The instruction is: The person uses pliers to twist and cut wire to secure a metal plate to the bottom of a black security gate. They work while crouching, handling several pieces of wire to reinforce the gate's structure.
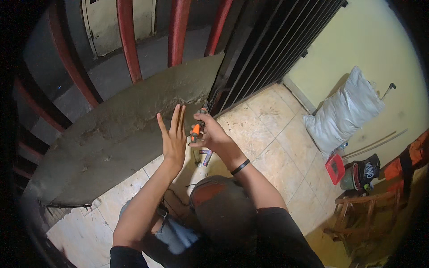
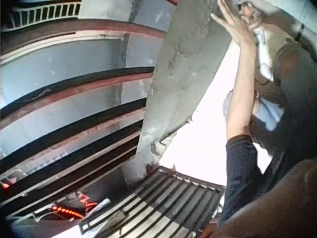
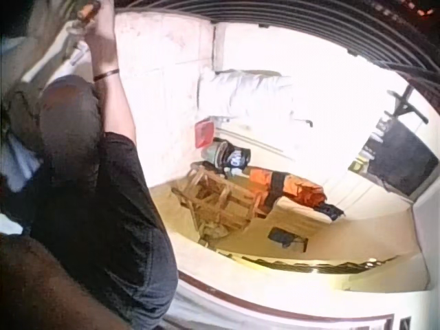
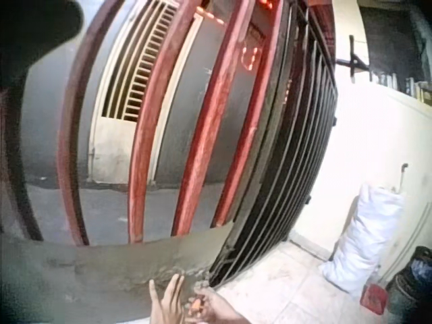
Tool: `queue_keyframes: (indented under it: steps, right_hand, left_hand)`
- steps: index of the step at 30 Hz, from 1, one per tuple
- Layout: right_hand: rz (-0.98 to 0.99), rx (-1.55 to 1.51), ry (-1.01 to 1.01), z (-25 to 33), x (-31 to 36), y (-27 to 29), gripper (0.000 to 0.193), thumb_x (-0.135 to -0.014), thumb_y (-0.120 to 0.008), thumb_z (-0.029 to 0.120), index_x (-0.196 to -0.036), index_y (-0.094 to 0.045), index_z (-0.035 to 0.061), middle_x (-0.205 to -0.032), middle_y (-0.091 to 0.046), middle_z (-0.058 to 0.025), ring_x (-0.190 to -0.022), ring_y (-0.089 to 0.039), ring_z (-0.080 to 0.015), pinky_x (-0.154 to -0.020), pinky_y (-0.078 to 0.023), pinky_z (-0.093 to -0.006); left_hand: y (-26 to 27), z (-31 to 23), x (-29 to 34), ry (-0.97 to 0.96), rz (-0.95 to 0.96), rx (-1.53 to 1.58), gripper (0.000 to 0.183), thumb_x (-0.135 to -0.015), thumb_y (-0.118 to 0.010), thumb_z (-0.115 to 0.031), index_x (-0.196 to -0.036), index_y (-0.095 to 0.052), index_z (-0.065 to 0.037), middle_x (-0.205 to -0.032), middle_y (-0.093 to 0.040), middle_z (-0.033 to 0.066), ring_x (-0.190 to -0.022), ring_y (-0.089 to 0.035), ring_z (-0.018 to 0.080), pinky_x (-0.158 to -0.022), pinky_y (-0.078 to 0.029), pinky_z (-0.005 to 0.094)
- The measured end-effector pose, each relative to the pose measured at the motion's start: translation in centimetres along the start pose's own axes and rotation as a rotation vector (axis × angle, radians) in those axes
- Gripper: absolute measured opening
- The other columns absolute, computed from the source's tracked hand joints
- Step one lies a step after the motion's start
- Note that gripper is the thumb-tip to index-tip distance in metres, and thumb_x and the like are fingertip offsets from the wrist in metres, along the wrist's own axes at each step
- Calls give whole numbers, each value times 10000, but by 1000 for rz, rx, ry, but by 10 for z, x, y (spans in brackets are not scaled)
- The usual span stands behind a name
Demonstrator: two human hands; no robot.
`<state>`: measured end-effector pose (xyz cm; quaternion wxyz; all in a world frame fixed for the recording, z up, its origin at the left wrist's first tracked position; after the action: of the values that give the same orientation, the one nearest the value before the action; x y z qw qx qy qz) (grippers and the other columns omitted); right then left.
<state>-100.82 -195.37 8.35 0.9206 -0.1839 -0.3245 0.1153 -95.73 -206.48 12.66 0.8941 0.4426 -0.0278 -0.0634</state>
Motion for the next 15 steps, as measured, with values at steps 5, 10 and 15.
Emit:
queue_keyframes:
  steps: [5, 10, 15]
  right_hand:
    - [-67, -75, -80, 0, -1, -11, 312, -924, -688, 338, -1181, -564, 212, -1172, -546, -106, -1089, -588, -323, -1038, -414, -686]
    - [-56, -103, -92, -8, -9, -13, 316, -929, -673, 338, -1186, -566, 188, -1168, -546, -109, -1027, -588, -300, -1019, -431, -653]
    - [-49, -109, -69, -15, -15, -9, 458, -874, -714, 285, -1262, -479, 223, -1158, -509, -139, -1002, -557, -315, -990, -424, -636]
  left_hand:
    - [-4, 5, 2, -9, -22, 7, 699, -958, -587, -358, -1606, -384, -190, -1746, -46, 30, -1597, 88, 341, -1153, -100, 814]
    - [-2, 9, 5, -29, -23, 37, 682, -964, -577, -364, -1602, -392, -211, -1747, -29, 20, -1597, 94, 331, -1152, -101, 817]
    - [-4, 9, 4, -45, -9, 58, 673, -969, -569, -368, -1602, -392, -220, -1748, -21, 17, -1598, 97, 323, -1151, -97, 821]
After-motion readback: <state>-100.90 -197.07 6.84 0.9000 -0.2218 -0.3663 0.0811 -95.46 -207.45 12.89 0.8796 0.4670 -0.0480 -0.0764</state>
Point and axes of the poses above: each hand's wrist, its own x-axis away from the middle knuckle, its own y-axis out of the back of the hand, z = x × y, the point moved 7 cm from there along -x, towards the middle knuckle
